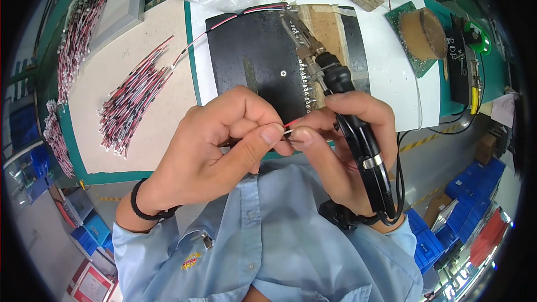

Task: Soldering wires onto a connector board at an electronics workstation.

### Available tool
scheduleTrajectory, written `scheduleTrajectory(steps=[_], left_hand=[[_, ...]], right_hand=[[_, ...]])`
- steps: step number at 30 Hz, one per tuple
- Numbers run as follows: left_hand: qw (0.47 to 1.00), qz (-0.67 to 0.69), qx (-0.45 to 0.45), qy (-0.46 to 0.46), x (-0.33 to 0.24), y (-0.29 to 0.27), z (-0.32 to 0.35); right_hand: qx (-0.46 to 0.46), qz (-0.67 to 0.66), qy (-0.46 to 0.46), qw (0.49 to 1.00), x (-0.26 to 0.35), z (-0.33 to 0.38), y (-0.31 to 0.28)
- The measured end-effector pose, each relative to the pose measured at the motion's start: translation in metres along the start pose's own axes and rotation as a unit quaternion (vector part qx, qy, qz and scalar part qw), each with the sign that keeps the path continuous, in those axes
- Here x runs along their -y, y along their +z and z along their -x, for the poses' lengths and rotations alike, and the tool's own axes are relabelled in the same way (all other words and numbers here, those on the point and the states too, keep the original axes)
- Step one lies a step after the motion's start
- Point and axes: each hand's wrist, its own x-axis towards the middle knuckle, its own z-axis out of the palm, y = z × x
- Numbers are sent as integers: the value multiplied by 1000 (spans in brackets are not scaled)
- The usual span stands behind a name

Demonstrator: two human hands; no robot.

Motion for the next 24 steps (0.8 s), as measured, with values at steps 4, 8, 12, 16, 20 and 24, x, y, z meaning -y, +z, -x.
scheduleTrajectory(steps=[4,8,12,16,20,24], left_hand=[[999,-24,-29,15,5,1,2],[994,-80,-37,69,10,2,2],[989,-94,-35,109,10,2,3],[988,-103,-29,110,5,1,1],[994,-57,-43,84,-1,4,-1],[997,-37,-54,47,-7,4,-7]], right_hand=[[32,76,1,997,3,5,-4],[16,89,-8,996,3,5,-2],[-44,8,-16,999,-2,3,8],[-36,-7,-40,999,-3,-2,6],[-22,-16,-59,998,-2,-7,5],[8,31,-57,998,-4,-10,0]])
